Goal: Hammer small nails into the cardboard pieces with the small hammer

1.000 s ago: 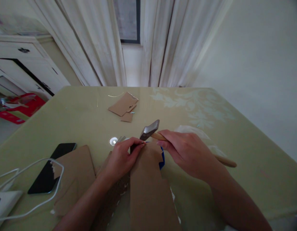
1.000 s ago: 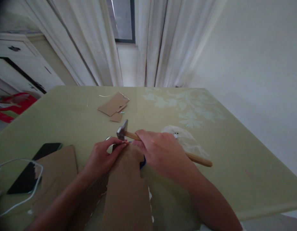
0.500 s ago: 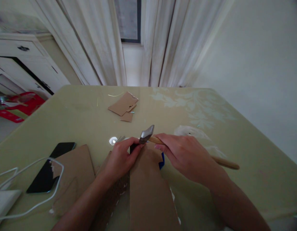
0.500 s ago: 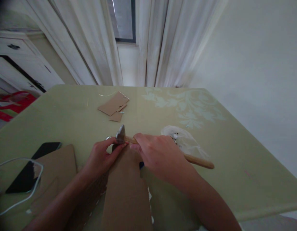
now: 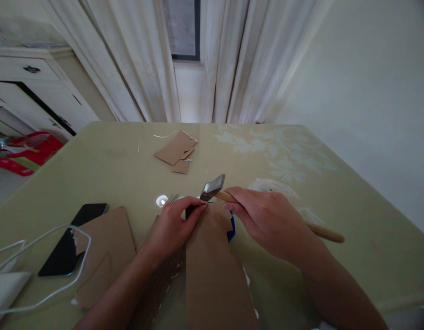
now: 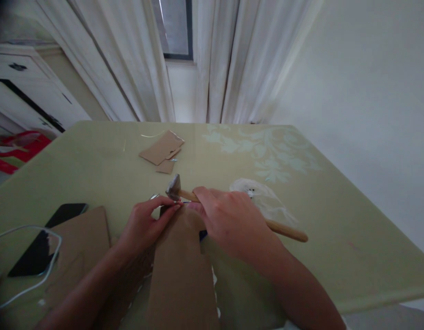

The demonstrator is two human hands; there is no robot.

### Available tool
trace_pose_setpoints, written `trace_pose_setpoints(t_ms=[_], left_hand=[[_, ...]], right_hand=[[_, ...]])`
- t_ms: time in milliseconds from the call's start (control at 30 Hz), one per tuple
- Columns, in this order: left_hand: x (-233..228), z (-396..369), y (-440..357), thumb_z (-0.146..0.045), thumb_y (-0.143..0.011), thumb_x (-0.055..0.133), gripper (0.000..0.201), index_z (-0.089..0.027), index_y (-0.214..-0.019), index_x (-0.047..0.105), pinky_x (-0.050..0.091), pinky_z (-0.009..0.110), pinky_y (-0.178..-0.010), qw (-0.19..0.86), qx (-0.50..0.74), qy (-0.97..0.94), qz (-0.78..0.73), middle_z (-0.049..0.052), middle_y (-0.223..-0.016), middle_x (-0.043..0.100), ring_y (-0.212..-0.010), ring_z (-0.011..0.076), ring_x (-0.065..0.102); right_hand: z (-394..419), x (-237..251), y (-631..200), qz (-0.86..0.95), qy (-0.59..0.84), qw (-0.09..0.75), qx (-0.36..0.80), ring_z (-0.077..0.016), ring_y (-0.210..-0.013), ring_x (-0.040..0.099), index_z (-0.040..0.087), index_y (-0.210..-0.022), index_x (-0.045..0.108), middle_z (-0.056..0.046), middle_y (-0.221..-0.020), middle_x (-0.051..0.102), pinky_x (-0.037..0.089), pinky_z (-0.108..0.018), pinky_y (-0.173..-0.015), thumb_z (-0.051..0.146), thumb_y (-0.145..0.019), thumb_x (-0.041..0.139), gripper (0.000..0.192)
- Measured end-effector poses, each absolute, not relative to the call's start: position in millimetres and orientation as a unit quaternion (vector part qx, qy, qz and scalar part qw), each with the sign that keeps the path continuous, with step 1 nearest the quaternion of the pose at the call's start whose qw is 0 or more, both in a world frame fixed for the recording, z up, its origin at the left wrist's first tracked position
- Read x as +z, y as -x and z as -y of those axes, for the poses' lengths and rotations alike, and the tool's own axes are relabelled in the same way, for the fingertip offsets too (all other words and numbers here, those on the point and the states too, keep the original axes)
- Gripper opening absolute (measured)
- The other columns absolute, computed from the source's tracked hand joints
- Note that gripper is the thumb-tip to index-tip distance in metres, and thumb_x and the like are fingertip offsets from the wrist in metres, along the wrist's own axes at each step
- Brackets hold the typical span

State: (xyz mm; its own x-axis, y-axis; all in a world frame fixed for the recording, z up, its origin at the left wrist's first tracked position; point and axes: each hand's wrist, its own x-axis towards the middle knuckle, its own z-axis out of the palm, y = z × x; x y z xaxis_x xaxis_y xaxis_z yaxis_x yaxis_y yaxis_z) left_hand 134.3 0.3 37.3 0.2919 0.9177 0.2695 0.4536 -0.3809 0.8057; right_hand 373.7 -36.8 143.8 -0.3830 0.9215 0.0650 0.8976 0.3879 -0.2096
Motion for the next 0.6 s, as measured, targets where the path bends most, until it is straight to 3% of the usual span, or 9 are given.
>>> trace_pose_setpoints(t_ms=[200, 367, 600], left_hand=[[36.4, -2.4, -132.1, -0.033, -0.102, 0.072, 0.014, -0.026, -0.102, 0.084, 0.059, 0.033, -0.082, 0.308, 0.364, -0.753, -0.454, 0.001, -0.1, 0.087, -0.088, 0.0218, 0.08], [35.5, -1.9, -132.0, -0.032, -0.103, 0.072, 0.013, -0.026, -0.105, 0.084, 0.058, 0.032, -0.083, 0.302, 0.371, -0.756, -0.447, 0.0, -0.1, 0.087, -0.088, 0.0207, 0.08], [36.0, -1.4, -133.0, -0.029, -0.102, 0.073, 0.01, -0.025, -0.1, 0.082, 0.057, 0.031, -0.079, 0.29, 0.379, -0.759, -0.443, 0.0, -0.096, 0.086, -0.084, 0.0203, 0.078]], right_hand=[[38.9, 145.0, -370.4, 0.832, 0.548, 0.055, 0.07, -0.0217, -0.067, 0.066, 0.021, -0.102, 0.067, -0.006, -0.087, 0.078, 0.02, -0.037, -0.062, 0.026, -0.114, 0.052, 0.02], [42.0, 145.7, -370.4, 0.834, 0.539, 0.107, 0.047, -0.021, -0.067, 0.067, 0.021, -0.103, 0.066, -0.004, -0.084, 0.077, 0.021, -0.036, -0.062, 0.024, -0.114, 0.052, 0.018], [43.0, 145.9, -368.0, 0.844, 0.523, 0.109, 0.053, -0.0204, -0.067, 0.066, 0.021, -0.101, 0.067, -0.004, -0.085, 0.076, 0.02, -0.036, -0.063, 0.022, -0.113, 0.053, 0.018]])
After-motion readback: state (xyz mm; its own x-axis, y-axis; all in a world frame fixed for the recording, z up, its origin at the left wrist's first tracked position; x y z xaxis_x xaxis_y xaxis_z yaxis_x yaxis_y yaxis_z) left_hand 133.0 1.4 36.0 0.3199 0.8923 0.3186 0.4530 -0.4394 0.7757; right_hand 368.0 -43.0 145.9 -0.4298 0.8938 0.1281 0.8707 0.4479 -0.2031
